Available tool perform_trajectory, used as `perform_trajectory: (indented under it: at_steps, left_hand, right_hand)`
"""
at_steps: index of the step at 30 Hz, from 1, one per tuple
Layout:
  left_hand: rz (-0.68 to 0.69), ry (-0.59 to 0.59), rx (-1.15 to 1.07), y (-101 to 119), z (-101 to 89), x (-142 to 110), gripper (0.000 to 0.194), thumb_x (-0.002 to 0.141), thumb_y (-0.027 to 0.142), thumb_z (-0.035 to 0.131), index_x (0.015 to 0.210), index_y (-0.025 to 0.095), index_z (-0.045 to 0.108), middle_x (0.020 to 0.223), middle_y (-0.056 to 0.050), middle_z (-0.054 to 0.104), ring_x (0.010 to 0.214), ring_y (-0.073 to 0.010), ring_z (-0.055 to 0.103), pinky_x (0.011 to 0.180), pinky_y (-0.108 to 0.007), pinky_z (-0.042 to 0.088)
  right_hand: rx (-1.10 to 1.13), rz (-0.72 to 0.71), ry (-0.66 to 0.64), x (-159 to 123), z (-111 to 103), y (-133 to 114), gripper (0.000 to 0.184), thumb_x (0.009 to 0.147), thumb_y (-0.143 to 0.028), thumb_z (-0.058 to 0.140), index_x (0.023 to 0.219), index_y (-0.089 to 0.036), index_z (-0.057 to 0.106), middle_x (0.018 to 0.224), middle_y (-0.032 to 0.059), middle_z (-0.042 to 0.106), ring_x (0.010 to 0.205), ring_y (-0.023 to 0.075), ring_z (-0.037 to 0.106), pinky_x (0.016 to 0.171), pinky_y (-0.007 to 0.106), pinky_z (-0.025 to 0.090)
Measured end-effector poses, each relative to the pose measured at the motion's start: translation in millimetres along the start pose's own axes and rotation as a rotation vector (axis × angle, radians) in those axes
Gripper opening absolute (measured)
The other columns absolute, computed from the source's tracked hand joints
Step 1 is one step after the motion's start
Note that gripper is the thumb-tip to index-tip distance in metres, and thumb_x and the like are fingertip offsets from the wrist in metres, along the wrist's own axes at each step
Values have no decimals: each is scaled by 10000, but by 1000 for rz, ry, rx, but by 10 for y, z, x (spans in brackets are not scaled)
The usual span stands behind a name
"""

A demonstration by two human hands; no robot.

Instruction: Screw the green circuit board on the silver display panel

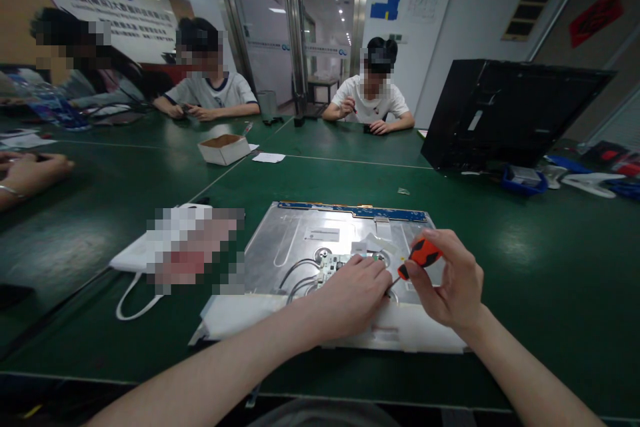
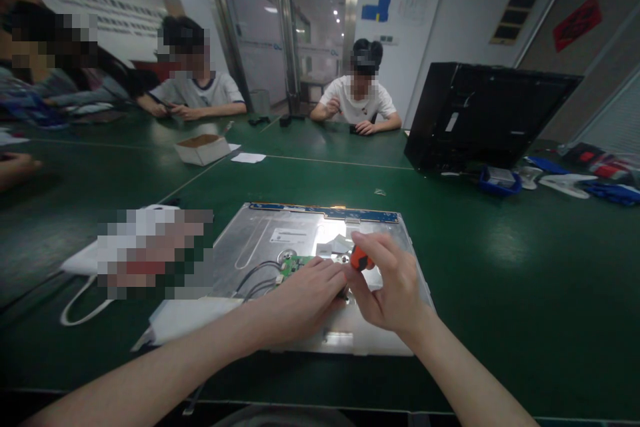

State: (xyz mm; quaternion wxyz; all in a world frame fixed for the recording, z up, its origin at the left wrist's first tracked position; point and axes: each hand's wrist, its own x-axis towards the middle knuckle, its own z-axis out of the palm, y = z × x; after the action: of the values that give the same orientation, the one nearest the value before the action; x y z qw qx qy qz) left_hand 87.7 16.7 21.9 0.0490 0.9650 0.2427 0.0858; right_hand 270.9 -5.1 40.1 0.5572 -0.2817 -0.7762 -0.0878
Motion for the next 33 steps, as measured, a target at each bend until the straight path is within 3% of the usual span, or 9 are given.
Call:
perform_trajectory:
  at_steps: [4,8,12,14,17,19,23,29,33]
  left_hand:
    - [-24,-1,-52,-19,-137,-16,147,929,222,634,1048,153,580,1090,-93,662,992,-257,614,929,-400,459]
    - [-48,88,-94,-129,-404,-77,268,921,289,664,1139,165,570,1122,-95,651,1028,-258,600,947,-410,460]
    - [-176,216,-117,-248,-689,-340,258,995,377,534,1168,190,573,1185,-103,638,1128,-270,582,987,-434,470]
    - [-275,247,-130,-291,-736,-553,315,1030,427,453,1234,214,564,1240,-94,629,1165,-267,580,1001,-430,482]
    - [-421,258,-108,-344,-620,-909,376,1040,460,386,1272,226,567,1281,-93,634,1192,-277,591,1011,-447,500]
    - [-491,261,-70,-372,-458,-1135,413,1032,477,368,1267,220,590,1277,-99,649,1183,-289,611,998,-454,522]
    - [-598,208,35,-397,-173,-1493,482,1016,497,371,1312,203,612,1327,-118,642,1222,-312,610,1039,-496,511]
    - [-610,158,173,-427,-75,-1754,499,1013,497,374,1425,287,560,1441,-89,583,1344,-338,528,1116,-608,413]
    - [-587,175,161,-484,-43,-1806,501,1018,498,369,1444,300,546,1466,-91,564,1341,-346,535,1089,-603,450]
  right_hand:
    - [-48,-19,8,15,-42,43,628,906,-136,577,1491,-270,390,880,20,623,692,175,621,545,288,536]
    - [-184,49,38,91,-153,47,628,931,-154,555,1514,-259,347,922,35,643,741,187,651,593,304,569]
    - [-378,101,-107,146,-275,-64,490,949,-150,494,1425,-234,412,896,28,628,604,144,591,494,248,501]
    - [-481,123,-155,116,-300,-149,369,948,-132,453,1308,-211,473,939,43,628,540,118,550,462,238,465]
    - [-579,197,-185,-12,-297,-261,198,943,-139,438,1109,-180,537,868,41,627,453,97,498,399,222,398]
    - [-600,258,-213,-130,-287,-306,110,958,-207,482,1029,-179,560,797,35,641,450,110,547,391,217,408]
    - [-620,310,-346,-368,-277,-330,147,981,-258,470,953,-210,606,813,50,717,480,152,642,389,231,467]
    - [-683,326,-477,-608,-208,-331,213,931,-192,453,956,-197,665,941,94,767,518,201,699,380,292,511]
    - [-677,412,-506,-696,-159,-339,208,891,-183,537,1008,-196,708,1054,118,783,585,223,735,446,317,559]
